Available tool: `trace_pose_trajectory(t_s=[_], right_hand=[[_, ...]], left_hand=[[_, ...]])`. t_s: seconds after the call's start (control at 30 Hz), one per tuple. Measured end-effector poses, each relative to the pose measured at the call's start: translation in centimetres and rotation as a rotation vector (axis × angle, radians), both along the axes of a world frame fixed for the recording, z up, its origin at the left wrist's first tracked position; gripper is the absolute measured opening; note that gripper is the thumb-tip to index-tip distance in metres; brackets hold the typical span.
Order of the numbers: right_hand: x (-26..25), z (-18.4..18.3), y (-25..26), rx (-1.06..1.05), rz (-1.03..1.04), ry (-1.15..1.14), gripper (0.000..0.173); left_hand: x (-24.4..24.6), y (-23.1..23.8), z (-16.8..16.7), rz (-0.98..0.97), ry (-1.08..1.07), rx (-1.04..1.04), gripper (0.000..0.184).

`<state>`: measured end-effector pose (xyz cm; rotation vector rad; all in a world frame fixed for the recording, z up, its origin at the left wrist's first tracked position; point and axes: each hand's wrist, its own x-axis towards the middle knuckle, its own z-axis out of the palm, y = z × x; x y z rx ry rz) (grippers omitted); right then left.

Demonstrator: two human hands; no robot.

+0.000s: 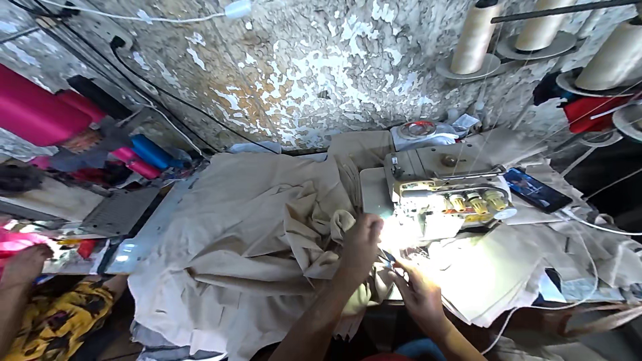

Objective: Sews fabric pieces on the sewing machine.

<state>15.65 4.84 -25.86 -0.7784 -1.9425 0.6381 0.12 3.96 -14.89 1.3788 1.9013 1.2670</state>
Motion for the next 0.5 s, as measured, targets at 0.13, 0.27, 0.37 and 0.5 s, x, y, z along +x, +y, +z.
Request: trace_pose_trajectory(t_s=[0.13,0.27,0.37,0.5], right_hand=[[1.0,-0.7,-2.2,0.057,-0.038,-0.084,0.021],[1.5,-1.0,-2.9,0.034,-0.062,-0.136,0.019],[2.3,-2.2,-1.8,0.075,0.002,-0.077,0.025],[2.8,-2.6,-0.8,-0.019,-0.009,-0.038,0.035]], left_hand=[[5.1,1.2,0.3,-0.343,0.420,-0.077,0.025],[7.3,2.6,1.3,-0.549,0.588,-0.440,0.047],[4.6,2.2,1.4,-0.388,0.605,-0.429,0.028],[-1.7,2.0,1.5,-0.201,0.568,-0.432,0.028]])
